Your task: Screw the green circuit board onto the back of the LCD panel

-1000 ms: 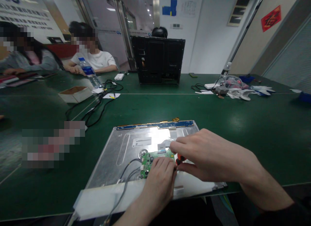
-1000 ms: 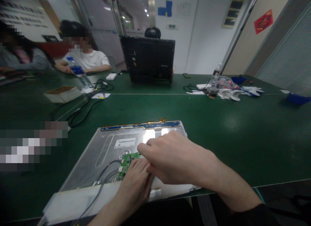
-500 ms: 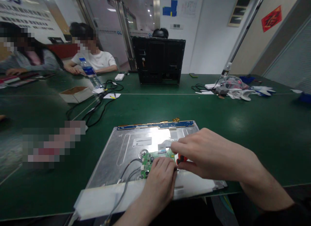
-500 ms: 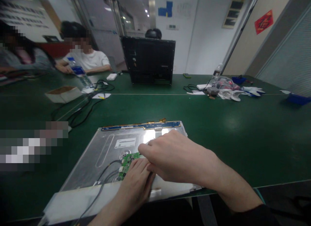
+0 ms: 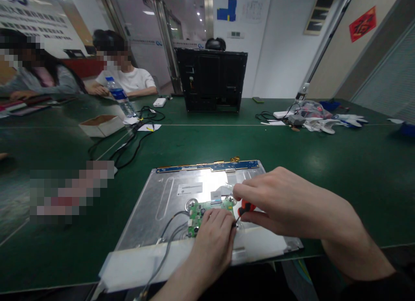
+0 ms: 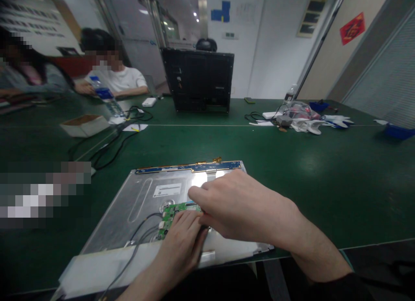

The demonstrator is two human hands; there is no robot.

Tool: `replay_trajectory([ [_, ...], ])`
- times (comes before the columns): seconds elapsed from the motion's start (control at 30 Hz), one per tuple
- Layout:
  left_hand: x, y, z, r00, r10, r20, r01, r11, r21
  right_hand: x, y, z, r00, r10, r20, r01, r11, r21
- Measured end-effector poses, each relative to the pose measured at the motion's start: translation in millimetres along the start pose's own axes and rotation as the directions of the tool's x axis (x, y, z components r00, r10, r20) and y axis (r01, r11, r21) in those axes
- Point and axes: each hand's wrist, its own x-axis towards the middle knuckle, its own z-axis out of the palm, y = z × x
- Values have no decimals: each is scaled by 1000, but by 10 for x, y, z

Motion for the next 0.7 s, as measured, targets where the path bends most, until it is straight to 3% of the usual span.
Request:
replay_trajectory([
  [0.23, -2, -17, -14, 1000, -10, -26, 9, 999, -43, -16, 20, -3, 1000, 16, -12, -17, 1000, -14],
  [0.4, -2, 66, -117, 999, -38, -16, 36, 996, -85, -99, 64, -71, 994, 11, -110, -7, 999, 40],
  [0.47, -30, 90, -228, 999, -39, -28, 36, 995, -96, -142, 81, -132, 970, 15, -244, 7, 996, 89],
  [0.57, -123, -14, -504, 996, -62, -58, 59, 997, -48, -178, 103, -196, 884, 91, -459, -64, 995, 73],
  [0.63, -221, -215, -737, 988, -117, -102, 122, 992, 41, -173, 117, -146, 886, 167, -432, -160, 986, 52],
  [0.7, -345, -495, -962, 966, -215, -145, 234, 963, 137, -153, 129, 27, 930, 254, -267, -249, 967, 54],
])
